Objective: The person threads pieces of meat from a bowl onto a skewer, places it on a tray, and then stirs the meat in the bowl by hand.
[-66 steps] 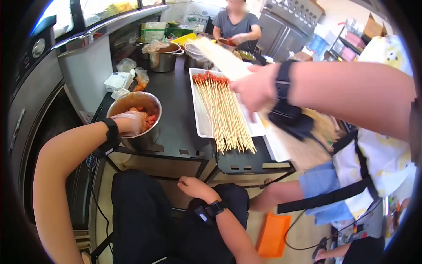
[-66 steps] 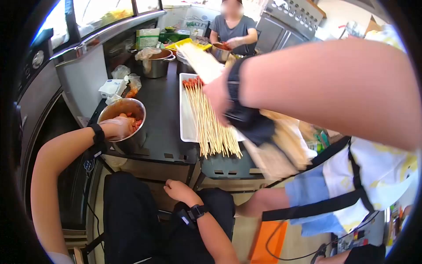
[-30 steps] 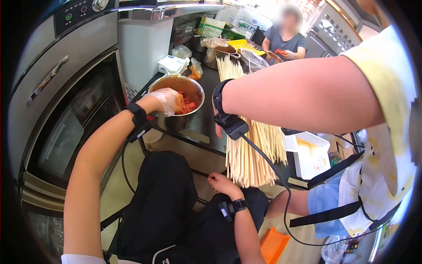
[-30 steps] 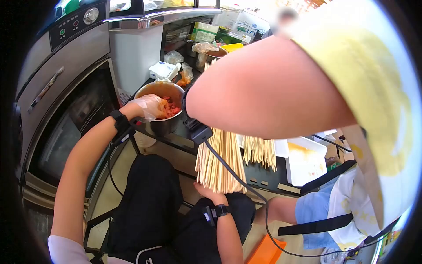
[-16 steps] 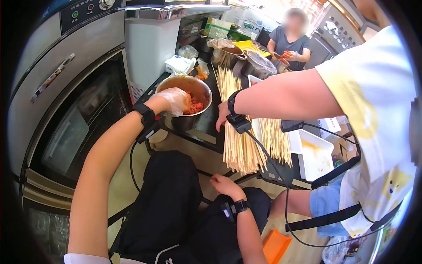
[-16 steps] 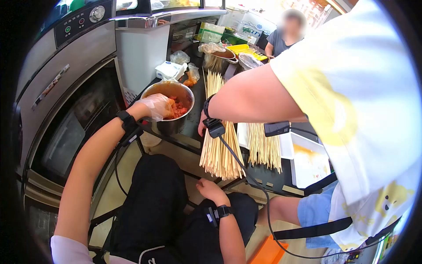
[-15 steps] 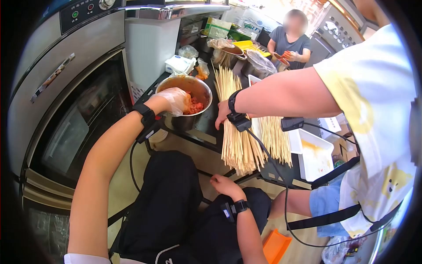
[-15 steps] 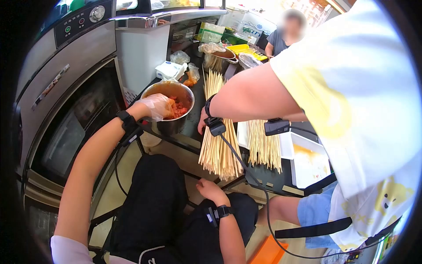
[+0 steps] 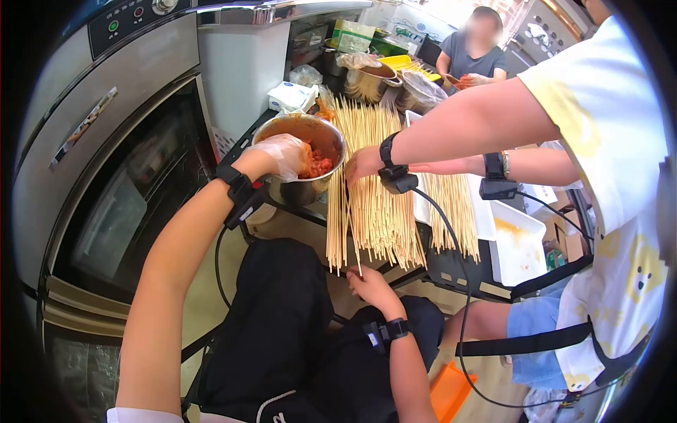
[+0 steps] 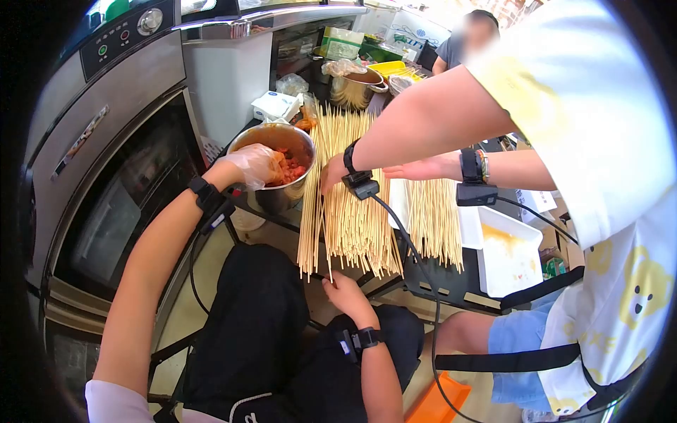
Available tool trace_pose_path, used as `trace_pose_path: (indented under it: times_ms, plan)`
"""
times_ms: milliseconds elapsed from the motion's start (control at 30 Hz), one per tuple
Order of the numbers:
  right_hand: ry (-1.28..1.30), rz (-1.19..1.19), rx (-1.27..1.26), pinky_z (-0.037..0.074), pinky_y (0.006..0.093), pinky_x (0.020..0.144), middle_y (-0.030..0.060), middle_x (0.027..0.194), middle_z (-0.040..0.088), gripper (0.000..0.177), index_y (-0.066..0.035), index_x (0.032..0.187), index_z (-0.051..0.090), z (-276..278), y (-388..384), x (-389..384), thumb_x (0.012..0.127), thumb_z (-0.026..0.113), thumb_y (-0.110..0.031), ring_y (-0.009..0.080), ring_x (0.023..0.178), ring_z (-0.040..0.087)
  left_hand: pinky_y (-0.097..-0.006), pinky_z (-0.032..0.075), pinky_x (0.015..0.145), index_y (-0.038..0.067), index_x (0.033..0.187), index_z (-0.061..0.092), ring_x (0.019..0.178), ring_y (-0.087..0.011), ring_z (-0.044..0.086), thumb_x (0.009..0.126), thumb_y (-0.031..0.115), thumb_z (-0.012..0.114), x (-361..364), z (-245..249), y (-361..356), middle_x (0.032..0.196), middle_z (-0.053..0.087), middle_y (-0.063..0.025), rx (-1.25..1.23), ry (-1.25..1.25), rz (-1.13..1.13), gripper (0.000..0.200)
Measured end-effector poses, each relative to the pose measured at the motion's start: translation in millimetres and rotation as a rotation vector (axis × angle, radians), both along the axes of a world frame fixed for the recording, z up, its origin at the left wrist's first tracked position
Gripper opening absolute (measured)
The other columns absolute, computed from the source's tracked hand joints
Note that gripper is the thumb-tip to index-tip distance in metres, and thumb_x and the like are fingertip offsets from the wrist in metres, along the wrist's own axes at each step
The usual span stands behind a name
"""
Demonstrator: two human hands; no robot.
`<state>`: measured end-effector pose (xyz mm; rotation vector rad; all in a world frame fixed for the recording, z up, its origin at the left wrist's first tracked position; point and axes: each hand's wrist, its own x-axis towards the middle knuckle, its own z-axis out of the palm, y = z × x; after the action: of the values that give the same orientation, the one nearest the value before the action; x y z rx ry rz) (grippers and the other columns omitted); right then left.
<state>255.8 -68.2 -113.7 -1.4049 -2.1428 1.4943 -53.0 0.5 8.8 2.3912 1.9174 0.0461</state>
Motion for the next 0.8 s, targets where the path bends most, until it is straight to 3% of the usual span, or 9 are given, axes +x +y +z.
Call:
trace_pose_path:
  times_ms: [33,100,233,467,500,567,600,667,800]
  plan:
    - [0.003,0.001,-0.001,0.047,0.0326,0.062,0.0167,0.073,0.06,0.027,0.003,0.098,0.054,4,0,0,0.087,0.051,-0.021,0.0246,0.066,0.06,-0.0375,0.048,0.068,-0.001,0.073,0.064,0.076,-0.0327,0.061,0.063,0.013,0.054,2,0,-1,0.077,0.062,-0.0193,0.003,-0.021,0.023,0.02]
    - [0.138,0.019,-0.102,0.046,0.027,0.062,0.0086,0.074,0.059,0.024,0.002,0.098,0.054,9,-2,-2,0.088,0.051,-0.019,0.0133,0.064,0.057,-0.0377,0.048,0.068,0.0,0.073,0.064,0.076,-0.0328,0.061,0.063,0.013,0.054,3,0,-1,0.078,0.062,-0.0193,0.004,-0.038,0.045,0.02]
    - [0.301,0.139,-0.166,0.046,0.0246,0.063,0.0046,0.077,0.059,0.022,0.002,0.098,0.055,25,-7,4,0.088,0.052,-0.018,0.0109,0.067,0.056,-0.0377,0.048,0.068,0.001,0.073,0.065,0.077,-0.0323,0.061,0.064,0.015,0.053,7,2,-6,0.079,0.062,-0.0194,0.027,-0.048,0.058,0.02]
    - [0.321,-0.154,0.081,0.043,0.0218,0.055,0.003,0.067,0.057,0.017,0.001,0.087,0.057,95,-22,-4,0.088,0.051,-0.015,0.0077,0.06,0.054,-0.0367,0.048,0.07,0.001,0.077,0.066,0.079,-0.0313,0.061,0.066,0.019,0.052,6,7,-10,0.081,0.063,-0.019,0.014,-0.087,0.087,0.025]
    - [0.191,-0.238,0.249,0.044,0.0262,0.053,0.0066,0.066,0.058,0.016,0.0,0.082,0.056,104,-17,-10,0.087,0.052,-0.015,0.0136,0.058,0.056,-0.0363,0.048,0.07,0.001,0.078,0.066,0.08,-0.0312,0.061,0.067,0.02,0.052,7,6,-9,0.082,0.063,-0.0191,0.005,-0.097,0.113,0.026]
    - [-0.114,-0.219,0.949,0.046,0.033,0.053,0.0112,0.069,0.058,0.017,-0.001,0.076,0.054,105,7,-19,0.086,0.051,-0.016,0.023,0.06,0.058,-0.0362,0.048,0.071,0.001,0.079,0.067,0.081,-0.0312,0.061,0.067,0.02,0.053,7,9,-9,0.083,0.063,-0.0191,0.001,-0.094,0.095,0.026]
    - [-0.12,-0.221,0.947,0.046,0.033,0.053,0.0112,0.069,0.058,0.017,-0.001,0.076,0.054,102,17,-24,0.086,0.051,-0.016,0.023,0.06,0.058,-0.0361,0.048,0.071,0.002,0.079,0.067,0.081,-0.0313,0.061,0.067,0.02,0.053,6,10,-10,0.084,0.063,-0.0191,0.005,-0.084,0.073,0.026]
    - [-0.367,-0.222,1.128,0.046,0.0419,0.059,0.0177,0.075,0.057,0.02,0.001,0.081,0.054,96,42,-32,0.081,0.053,-0.018,0.0346,0.067,0.057,-0.0361,0.048,0.071,0.003,0.079,0.067,0.081,-0.0314,0.061,0.067,0.02,0.054,2,2,-6,0.083,0.063,-0.0192,0.047,-0.093,0.09,0.025]
    - [-0.505,-0.271,1.052,0.047,0.0446,0.061,0.0181,0.077,0.057,0.024,0.001,0.078,0.054,71,76,-44,0.08,0.052,-0.023,0.0358,0.071,0.058,-0.036,0.049,0.069,0.003,0.076,0.067,0.079,-0.0313,0.061,0.066,0.018,0.055,1,-3,-1,0.08,0.063,-0.0191,0.124,-0.122,0.161,0.022]
